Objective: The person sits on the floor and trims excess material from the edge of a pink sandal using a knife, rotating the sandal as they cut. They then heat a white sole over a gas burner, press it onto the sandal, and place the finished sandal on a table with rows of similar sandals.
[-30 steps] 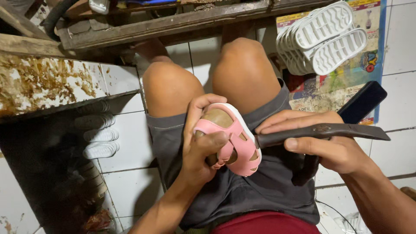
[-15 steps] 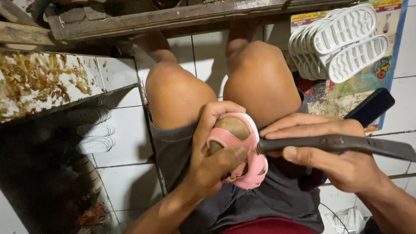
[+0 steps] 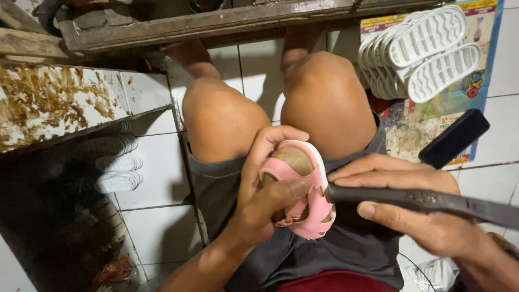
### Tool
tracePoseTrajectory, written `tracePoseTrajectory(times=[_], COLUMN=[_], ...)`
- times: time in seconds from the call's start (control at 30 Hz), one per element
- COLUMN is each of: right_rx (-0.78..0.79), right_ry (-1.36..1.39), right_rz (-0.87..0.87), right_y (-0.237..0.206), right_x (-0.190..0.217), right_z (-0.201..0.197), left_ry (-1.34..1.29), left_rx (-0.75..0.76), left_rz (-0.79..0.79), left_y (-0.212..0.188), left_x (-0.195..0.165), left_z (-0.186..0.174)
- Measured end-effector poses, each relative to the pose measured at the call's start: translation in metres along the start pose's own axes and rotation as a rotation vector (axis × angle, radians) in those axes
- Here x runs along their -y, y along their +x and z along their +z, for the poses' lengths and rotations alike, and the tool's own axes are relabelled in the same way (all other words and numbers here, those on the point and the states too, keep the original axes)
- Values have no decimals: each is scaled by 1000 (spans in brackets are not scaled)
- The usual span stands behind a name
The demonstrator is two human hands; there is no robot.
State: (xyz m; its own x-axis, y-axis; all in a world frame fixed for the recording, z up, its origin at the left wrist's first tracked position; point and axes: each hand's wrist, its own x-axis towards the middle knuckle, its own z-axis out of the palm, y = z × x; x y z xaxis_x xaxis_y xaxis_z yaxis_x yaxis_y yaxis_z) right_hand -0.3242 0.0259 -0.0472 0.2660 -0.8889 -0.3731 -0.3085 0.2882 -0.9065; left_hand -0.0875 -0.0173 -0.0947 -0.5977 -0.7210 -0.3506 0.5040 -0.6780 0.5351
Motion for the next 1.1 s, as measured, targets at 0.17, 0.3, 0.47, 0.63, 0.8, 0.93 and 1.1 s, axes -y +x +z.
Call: tracePoseTrajectory(times=[0.17, 0.3, 0.47, 0.63, 0.8, 0.93, 1.1], right_rx=[-121, -150, 78, 294, 279, 40, -473], right_ry=[130, 177, 108, -67, -38, 47, 409], right_rz=[72, 65, -8, 18, 119, -31, 374], right_y=[-4, 5, 27, 45, 36, 6, -26], right_x=[-12, -5, 5, 14, 16, -25, -132], right_z=[6, 5, -10, -33, -37, -44, -54], left_ry=[428, 385, 424, 340, 448, 285, 178], left_rx=[26, 43, 125, 97, 132, 192, 72], left_rz=[125, 109, 146, -93, 76, 10, 5], left_y=[-2, -6, -5, -2, -4, -12, -27], left_x=[4, 7, 7, 3, -1, -11, 0], left_z=[-8, -12, -17, -17, -6, 2, 25])
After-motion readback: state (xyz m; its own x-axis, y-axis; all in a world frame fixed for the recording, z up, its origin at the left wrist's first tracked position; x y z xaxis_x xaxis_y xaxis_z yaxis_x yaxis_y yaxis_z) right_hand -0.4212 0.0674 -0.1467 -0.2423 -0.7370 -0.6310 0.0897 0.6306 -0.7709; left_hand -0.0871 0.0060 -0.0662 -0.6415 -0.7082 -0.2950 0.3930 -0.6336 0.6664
